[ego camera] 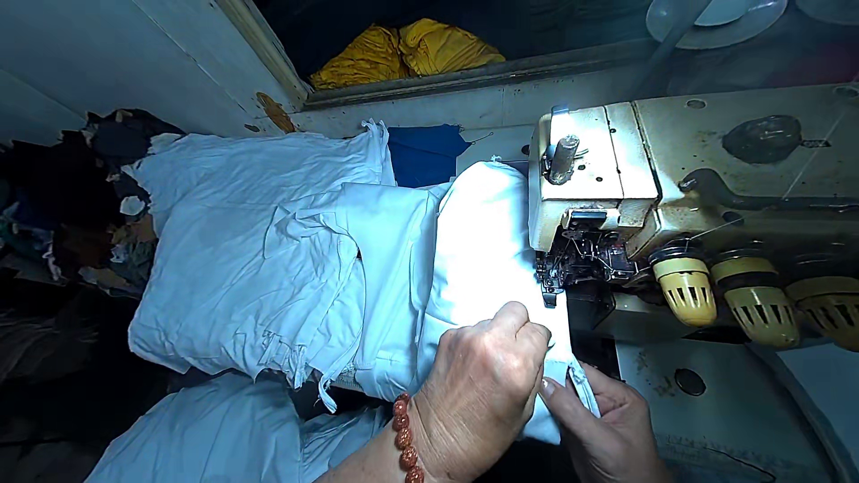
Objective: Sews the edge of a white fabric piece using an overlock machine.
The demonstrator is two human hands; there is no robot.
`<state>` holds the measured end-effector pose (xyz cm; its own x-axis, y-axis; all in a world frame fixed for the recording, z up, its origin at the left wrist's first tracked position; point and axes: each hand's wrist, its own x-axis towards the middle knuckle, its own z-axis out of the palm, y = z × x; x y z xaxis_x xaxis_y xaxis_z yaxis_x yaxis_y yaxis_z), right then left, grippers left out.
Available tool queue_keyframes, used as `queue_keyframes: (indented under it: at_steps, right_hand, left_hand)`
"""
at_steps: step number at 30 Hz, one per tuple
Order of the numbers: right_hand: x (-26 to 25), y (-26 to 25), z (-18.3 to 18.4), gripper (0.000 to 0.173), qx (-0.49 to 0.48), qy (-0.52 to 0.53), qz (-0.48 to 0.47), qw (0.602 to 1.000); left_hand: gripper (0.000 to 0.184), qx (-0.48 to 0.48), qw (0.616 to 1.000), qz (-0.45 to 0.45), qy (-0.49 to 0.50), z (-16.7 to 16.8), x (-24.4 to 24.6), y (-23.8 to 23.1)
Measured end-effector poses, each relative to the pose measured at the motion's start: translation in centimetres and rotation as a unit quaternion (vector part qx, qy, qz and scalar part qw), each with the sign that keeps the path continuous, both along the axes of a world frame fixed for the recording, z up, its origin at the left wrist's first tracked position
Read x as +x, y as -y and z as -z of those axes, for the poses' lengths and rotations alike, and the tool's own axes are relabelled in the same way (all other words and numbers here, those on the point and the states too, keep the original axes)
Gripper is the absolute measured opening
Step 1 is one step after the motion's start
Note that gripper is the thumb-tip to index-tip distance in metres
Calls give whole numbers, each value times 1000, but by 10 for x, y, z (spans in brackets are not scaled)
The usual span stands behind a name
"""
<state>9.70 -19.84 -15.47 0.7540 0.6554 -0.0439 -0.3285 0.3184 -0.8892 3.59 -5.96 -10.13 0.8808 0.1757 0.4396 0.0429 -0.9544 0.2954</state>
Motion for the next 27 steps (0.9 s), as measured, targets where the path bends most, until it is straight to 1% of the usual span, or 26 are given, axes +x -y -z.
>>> queue_keyframes:
  at_steps: [3,7,10,12,14,18,20,22,24,25,26,27]
  right_hand:
    - [-5,-1,-2,25,0,-12,5,1000]
    - [-9,-4,-1,21,5,-14,14,1000]
    - [-12,-9,0,22,2,-5,28,1000]
    - [-11,-9,1,24,37,0,4,999]
    - [-12,-12,-2,23,38,-4,5,999]
    - [-11,-15,-5,28,13,-9,31,999]
    - [-10,-16,-4,28,10,-6,36,999]
    - [-9,-16,0,26,23,0,24,999]
    - [-7,-16,2,23,29,5,7,1000]
    - [-7,-17,2,21,23,4,4,1000]
    - [-7,-18,2,20,16,0,4,1000]
    - [-8,-19,2,20,8,-4,6,1000]
  left_hand:
    - [13,12,1000,-5,6,1,-4,3]
    - [15,28,999,-21,19,3,-3,6]
    - [20,40,998,-40,28,2,5,11]
    - [24,53,997,-57,26,1,14,15]
    - [27,72,994,-76,23,-1,24,18]
    - [24,101,991,-83,14,-1,35,21]
    - [22,95,993,-61,13,-2,33,20]
    - [18,38,999,-11,6,-2,18,15]
    - [17,-51,998,24,-2,-1,-12,5]
    - [21,-74,997,3,2,1,-31,0]
    - [27,-74,996,-44,-3,7,-50,-7]
    - [36,-62,992,-105,-37,13,-69,-14]
